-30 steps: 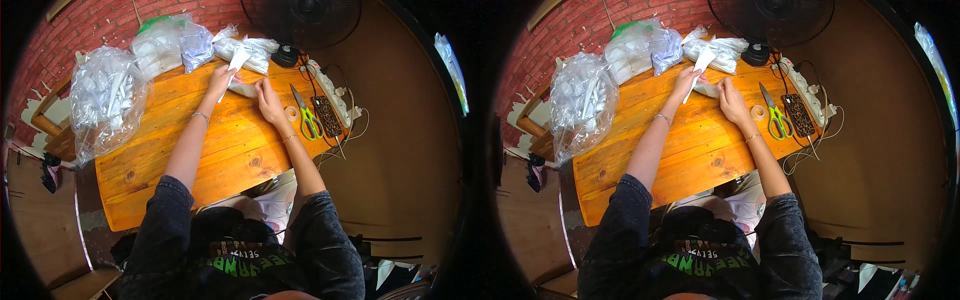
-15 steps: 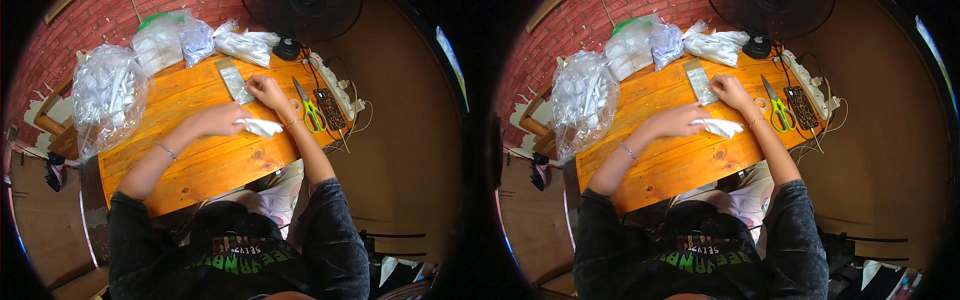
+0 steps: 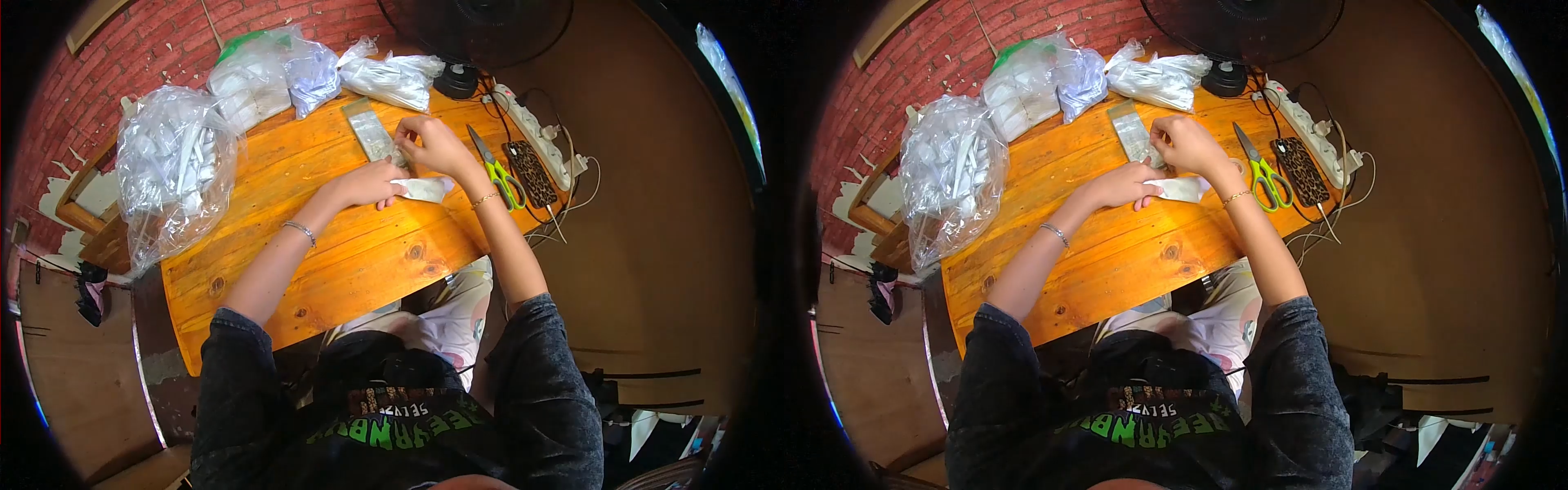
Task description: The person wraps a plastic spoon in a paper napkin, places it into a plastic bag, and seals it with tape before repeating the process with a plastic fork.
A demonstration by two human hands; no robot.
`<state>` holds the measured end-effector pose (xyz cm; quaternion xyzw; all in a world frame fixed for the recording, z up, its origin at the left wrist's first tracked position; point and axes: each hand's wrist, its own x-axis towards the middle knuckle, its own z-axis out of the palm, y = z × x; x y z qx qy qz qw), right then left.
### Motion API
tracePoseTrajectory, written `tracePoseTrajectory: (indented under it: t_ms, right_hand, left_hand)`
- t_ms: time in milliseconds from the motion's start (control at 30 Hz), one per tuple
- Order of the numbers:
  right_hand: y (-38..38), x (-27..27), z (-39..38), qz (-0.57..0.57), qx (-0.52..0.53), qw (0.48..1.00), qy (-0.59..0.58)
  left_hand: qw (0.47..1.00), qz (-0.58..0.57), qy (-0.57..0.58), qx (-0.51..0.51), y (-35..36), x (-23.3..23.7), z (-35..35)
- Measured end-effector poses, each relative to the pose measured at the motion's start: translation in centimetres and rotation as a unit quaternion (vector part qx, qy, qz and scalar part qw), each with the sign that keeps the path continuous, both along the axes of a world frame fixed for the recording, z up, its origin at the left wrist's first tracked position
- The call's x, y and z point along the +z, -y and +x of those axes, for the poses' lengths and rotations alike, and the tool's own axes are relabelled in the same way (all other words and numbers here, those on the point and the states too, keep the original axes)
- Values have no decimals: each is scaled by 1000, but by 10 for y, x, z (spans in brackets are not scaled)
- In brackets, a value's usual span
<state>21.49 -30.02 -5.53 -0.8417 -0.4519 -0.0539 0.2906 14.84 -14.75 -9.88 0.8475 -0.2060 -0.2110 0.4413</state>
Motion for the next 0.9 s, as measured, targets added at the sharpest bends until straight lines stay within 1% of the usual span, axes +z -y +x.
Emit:
tracePoseTrajectory:
  t_ms: [33,133,167,267,333,367,433,533,600,633,667,733,767,833,900]
  right_hand:
    - [2,7,-4,-1,2,1000,16]
    - [9,33,-19,-30,-1,999,25]
    - [12,43,-24,-39,-6,999,15]
    - [26,79,-45,32,12,999,-6]
    - [37,100,-56,89,-10,996,23]
    - [42,111,-63,90,-46,994,29]
    - [52,121,-67,162,-56,985,16]
    - [61,131,-74,286,-37,958,-6]
    - [71,147,-89,285,-69,954,-57]
    - [71,147,-90,345,-34,937,-49]
    - [73,148,-92,335,-17,941,-52]
    - [76,153,-98,313,17,948,-58]
    - [75,154,-108,320,26,938,-128]
    - [77,151,-115,288,45,945,-148]
    - [78,145,-123,263,70,948,-164]
  left_hand:
    - [1000,-7,-8,4,0,0,0]
    - [1000,5,22,15,1,0,-2]
    - [1000,-1,14,26,2,1,-1]
    - [999,-23,0,46,3,0,0]
    - [998,-40,7,45,0,-6,7]
    - [997,-47,7,53,-1,-8,11]
    - [996,-61,10,66,-1,-7,18]
    - [995,-32,82,52,-1,-4,26]
    - [988,-18,150,43,-3,-12,33]
    - [990,-40,111,80,-3,-13,35]
    - [989,-61,72,116,-3,-15,37]
    - [986,-95,100,96,-1,-7,33]
    - [983,-111,114,86,0,-3,30]
    - [950,-275,98,112,1,12,15]
    - [898,-414,72,129,1,34,-9]
